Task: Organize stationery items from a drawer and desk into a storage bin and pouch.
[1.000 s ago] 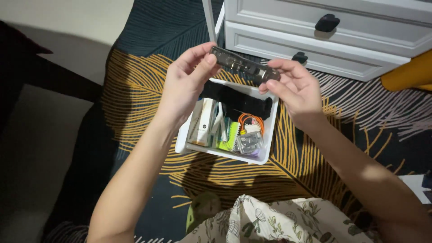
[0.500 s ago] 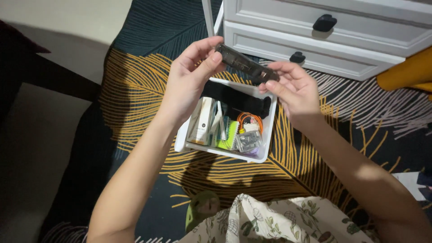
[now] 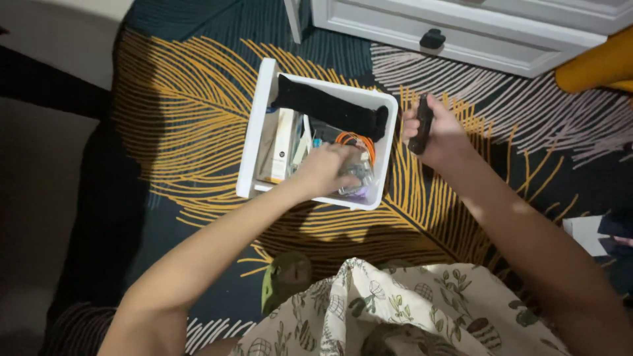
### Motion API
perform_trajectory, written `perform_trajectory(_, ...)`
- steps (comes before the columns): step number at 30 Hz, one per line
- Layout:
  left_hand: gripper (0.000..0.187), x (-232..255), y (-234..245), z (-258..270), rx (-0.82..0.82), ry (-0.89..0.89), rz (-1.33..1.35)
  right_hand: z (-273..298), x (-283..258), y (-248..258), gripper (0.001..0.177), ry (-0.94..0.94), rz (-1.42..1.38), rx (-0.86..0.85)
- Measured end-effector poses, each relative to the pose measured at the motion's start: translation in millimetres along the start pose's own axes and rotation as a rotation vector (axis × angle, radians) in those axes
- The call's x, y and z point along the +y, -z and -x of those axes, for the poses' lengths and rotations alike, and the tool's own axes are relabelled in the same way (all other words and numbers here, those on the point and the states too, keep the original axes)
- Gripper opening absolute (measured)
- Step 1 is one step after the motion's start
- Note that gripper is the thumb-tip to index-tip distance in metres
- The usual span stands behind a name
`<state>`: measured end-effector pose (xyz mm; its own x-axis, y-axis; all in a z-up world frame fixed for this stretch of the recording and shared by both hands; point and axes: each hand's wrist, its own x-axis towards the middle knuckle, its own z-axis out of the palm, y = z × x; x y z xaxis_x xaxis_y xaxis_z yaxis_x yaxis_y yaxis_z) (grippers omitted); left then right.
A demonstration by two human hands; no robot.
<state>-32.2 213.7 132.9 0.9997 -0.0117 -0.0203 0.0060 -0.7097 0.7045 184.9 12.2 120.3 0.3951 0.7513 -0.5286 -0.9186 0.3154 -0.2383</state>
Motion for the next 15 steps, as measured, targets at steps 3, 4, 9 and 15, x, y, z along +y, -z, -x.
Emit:
perform_trajectory(3, 0.083, 14.9, -0.8, 0.1, 0.057, -0.164, -0.198, 15.0, 11.5, -7.9, 0.017, 0.07, 0.289, -0.003)
perform_trajectory(4, 0.083, 14.2, 1.7, -2.6, 0.056, -0.163, -0.197, 20.5, 14.8, -15.8, 0.017, 0.069, 0.289, -0.001)
perform_trajectory(9, 0.064, -12.2, 35.1, -14.7, 0.112, 0.231, -0.022, 42.0, 33.0, -55.7, 0.027, 0.161, 0.865, 0.103)
perform_trajectory(15, 0.066, -51.8, 76.0, -2.5, 0.334, 0.197, 0.091, 41.6, 51.2, -50.1, 0.025, 0.17, 1.279, -0.074)
